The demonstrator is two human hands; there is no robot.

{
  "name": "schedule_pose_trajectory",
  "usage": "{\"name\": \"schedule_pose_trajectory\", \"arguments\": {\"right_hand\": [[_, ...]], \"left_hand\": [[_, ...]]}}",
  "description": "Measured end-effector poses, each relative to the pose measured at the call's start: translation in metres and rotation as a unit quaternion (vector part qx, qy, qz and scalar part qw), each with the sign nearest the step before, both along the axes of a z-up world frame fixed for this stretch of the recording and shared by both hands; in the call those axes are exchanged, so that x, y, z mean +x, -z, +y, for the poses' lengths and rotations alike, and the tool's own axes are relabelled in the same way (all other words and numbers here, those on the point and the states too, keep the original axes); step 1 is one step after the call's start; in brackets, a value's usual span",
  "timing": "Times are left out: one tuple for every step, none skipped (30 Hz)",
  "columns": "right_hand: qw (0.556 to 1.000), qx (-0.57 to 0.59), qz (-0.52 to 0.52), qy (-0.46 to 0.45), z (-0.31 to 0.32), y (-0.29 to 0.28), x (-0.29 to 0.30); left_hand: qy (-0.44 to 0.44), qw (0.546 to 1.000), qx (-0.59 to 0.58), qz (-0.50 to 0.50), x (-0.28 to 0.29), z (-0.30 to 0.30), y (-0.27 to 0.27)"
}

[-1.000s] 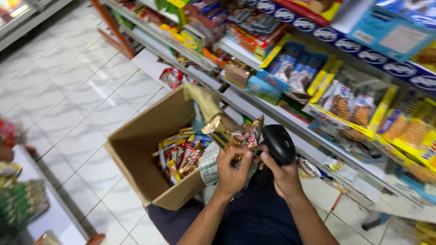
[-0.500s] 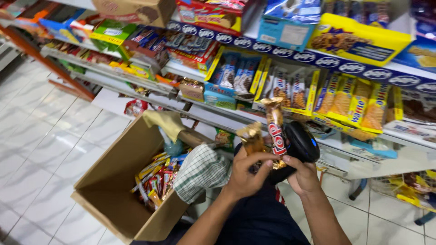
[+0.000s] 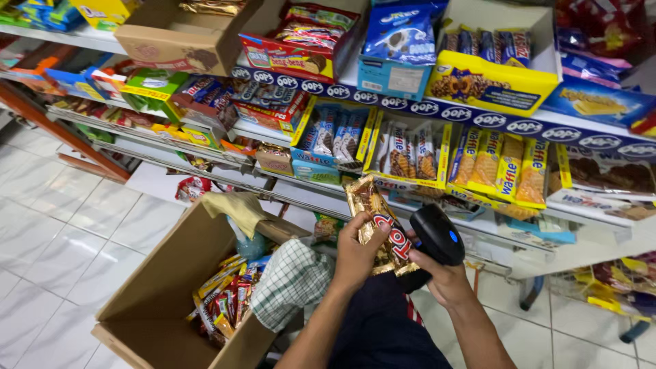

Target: The person scans various snacks and chocolate bars from a box and shelves using a handheld scanner, placing some items into the box and others onto a shelf.

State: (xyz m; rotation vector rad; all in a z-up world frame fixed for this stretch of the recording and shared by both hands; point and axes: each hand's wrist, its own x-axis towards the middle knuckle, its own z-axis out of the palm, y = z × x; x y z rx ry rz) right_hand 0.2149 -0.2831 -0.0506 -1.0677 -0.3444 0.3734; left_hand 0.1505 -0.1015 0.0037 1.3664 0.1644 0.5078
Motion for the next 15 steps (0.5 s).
{"name": "schedule_pose_trajectory", "arguments": {"right_hand": [[1.0,0.0,0.013,-0.009,0.001,0.001,0.0],[1.0,-0.001,0.026,-0.017,0.003,0.002,0.0],[0.999,-0.002,0.04,-0.027,0.004,0.003,0.0],[0.999,0.008,0.033,-0.031,0.005,0.004,0.0],[0.999,0.019,0.026,-0.036,0.007,0.005,0.001],[0.998,0.031,0.019,-0.041,0.011,0.006,0.003],[0.999,0.033,0.01,-0.04,0.014,0.007,0.004],[0.999,0.035,0.001,-0.039,0.019,0.009,0.006],[0.999,0.037,-0.006,-0.04,0.023,0.011,0.005],[0.999,0.034,0.002,-0.029,0.025,0.011,0.004],[0.999,0.035,0.008,-0.023,0.031,0.011,0.005],[0.999,0.035,0.015,-0.017,0.037,0.011,0.006],[0.999,0.03,0.013,-0.011,0.042,0.01,0.008],[1.0,0.024,0.011,-0.004,0.047,0.009,0.01],[1.0,0.015,0.013,0.005,0.048,0.009,0.008]], "left_hand": [[-0.001,1.0,-0.022,0.005,-0.001,0.002,0.0],[0.006,0.999,-0.045,0.014,0.0,0.005,0.0],[0.012,0.997,-0.069,0.024,0.0,0.007,-0.001],[0.019,0.995,-0.093,0.034,-0.001,0.009,-0.002],[0.017,0.994,-0.108,0.03,0.0,0.012,-0.004],[0.015,0.992,-0.123,0.025,0.0,0.015,-0.006],[0.015,0.99,-0.14,0.021,0.0,0.016,-0.008],[0.015,0.992,-0.12,0.02,0.002,0.019,-0.01],[0.011,0.995,-0.101,0.02,0.001,0.024,-0.013],[0.007,0.996,-0.082,0.021,0.0,0.028,-0.016],[-0.003,0.999,-0.043,0.027,-0.002,0.033,-0.02],[-0.014,0.999,-0.004,0.034,-0.005,0.036,-0.024],[-0.019,0.998,0.035,0.039,-0.004,0.04,-0.028],[-0.009,0.998,0.04,0.039,-0.001,0.046,-0.031],[0.005,0.998,0.04,0.043,-0.001,0.049,-0.033]]}}
